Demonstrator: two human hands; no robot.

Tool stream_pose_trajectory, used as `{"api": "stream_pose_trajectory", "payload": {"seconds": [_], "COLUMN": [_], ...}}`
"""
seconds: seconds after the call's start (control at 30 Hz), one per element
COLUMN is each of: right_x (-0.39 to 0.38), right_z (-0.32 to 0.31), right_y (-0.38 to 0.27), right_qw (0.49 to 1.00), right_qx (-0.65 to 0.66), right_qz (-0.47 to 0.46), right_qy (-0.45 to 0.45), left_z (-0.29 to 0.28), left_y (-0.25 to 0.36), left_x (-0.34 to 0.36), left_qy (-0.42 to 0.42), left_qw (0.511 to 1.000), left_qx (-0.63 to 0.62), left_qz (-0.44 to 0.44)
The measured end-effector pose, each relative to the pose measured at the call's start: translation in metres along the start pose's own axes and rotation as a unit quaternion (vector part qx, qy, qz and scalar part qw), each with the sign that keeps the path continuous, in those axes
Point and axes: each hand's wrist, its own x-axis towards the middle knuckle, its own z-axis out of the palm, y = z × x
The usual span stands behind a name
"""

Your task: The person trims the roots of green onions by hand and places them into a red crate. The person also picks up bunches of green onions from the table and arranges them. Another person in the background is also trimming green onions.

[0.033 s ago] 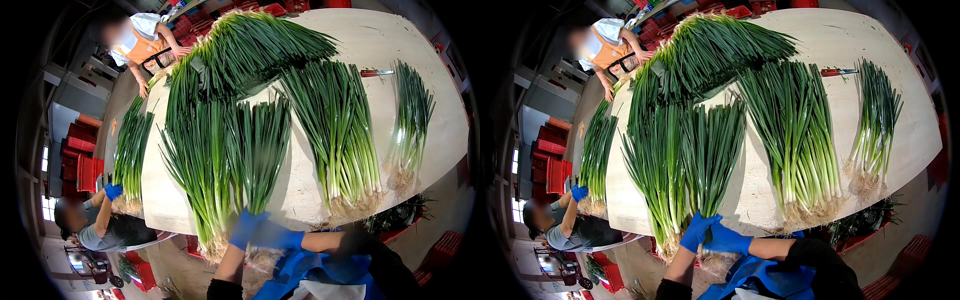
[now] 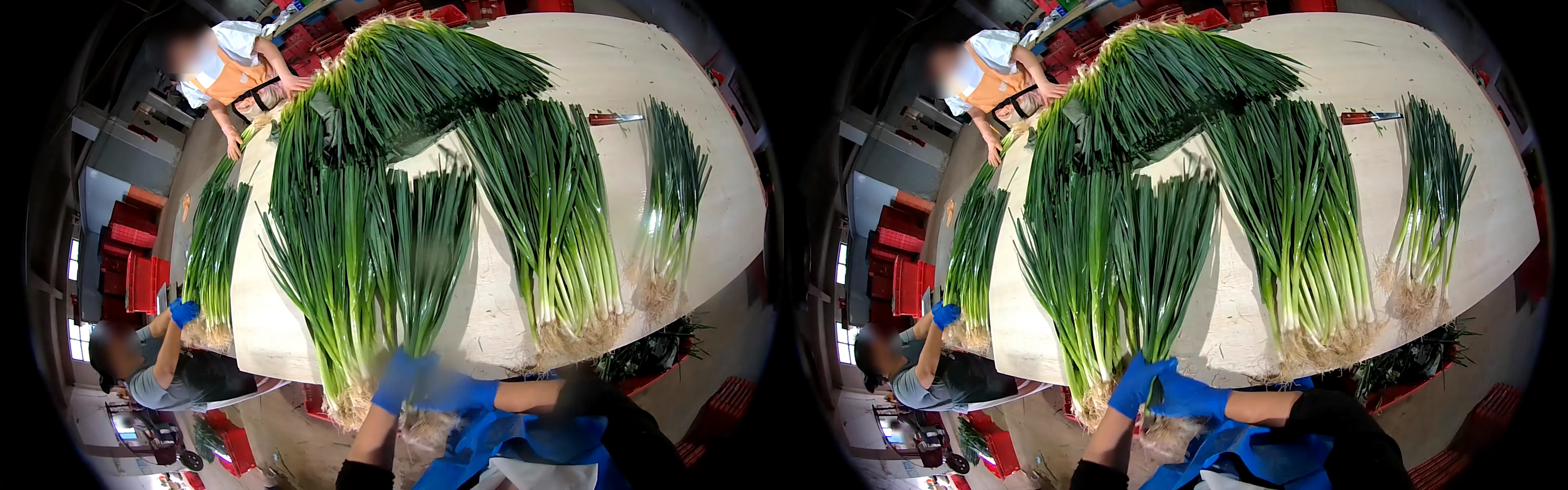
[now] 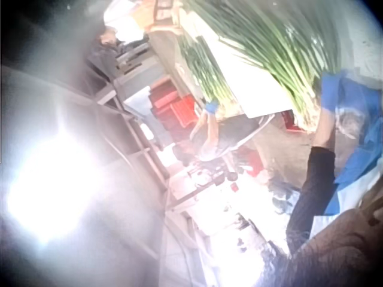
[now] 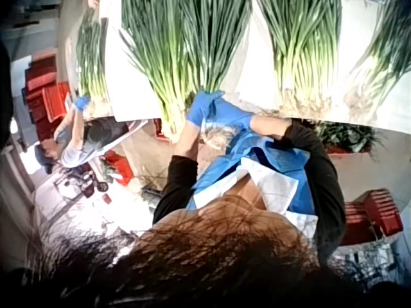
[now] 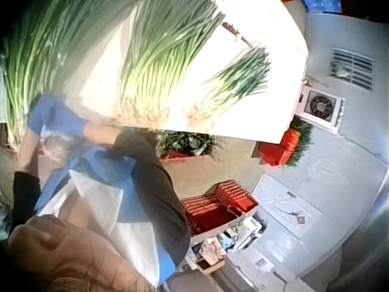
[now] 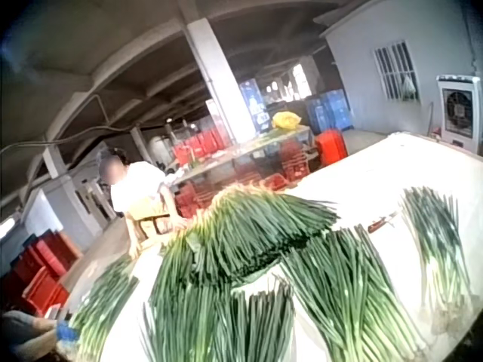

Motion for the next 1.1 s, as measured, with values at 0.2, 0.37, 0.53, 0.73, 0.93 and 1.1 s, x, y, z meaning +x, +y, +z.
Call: {"api": "stream_pose_trajectory", "payload": {"seconds": [0.2, 0.37, 0.53, 0.73, 0.93, 1.1], "right_x": [-0.037, -0.054, -0.030, 0.053, 0.138, 0.164], "right_z": [-0.012, -0.101, -0.194, -0.282, -0.270, -0.271], "right_y": [-0.015, -0.074, -0.079, -0.066, -0.036, 0.017], "right_qw": [0.951, 0.894, 0.941, 0.951, 0.931, 0.917], "right_qx": [-0.015, 0.079, 0.005, -0.158, -0.295, -0.347], "right_qz": [0.003, 0.033, 0.204, 0.170, 0.194, 0.168], "right_qy": [-0.310, -0.441, -0.271, 0.205, 0.090, 0.098], "left_z": [0.011, 0.025, 0.040, 0.050, 0.056, 0.055], "left_y": [-0.023, -0.084, -0.120, -0.115, -0.097, -0.113], "left_x": [-0.097, -0.124, -0.129, -0.135, -0.141, -0.140], "left_qy": [-0.127, -0.112, -0.106, -0.075, -0.066, -0.052], "left_qw": [0.968, 0.969, 0.972, 0.980, 0.985, 0.995], "left_qx": [-0.188, -0.176, -0.173, -0.148, -0.119, -0.063], "left_qz": [-0.105, -0.133, -0.116, -0.113, -0.106, -0.064]}}
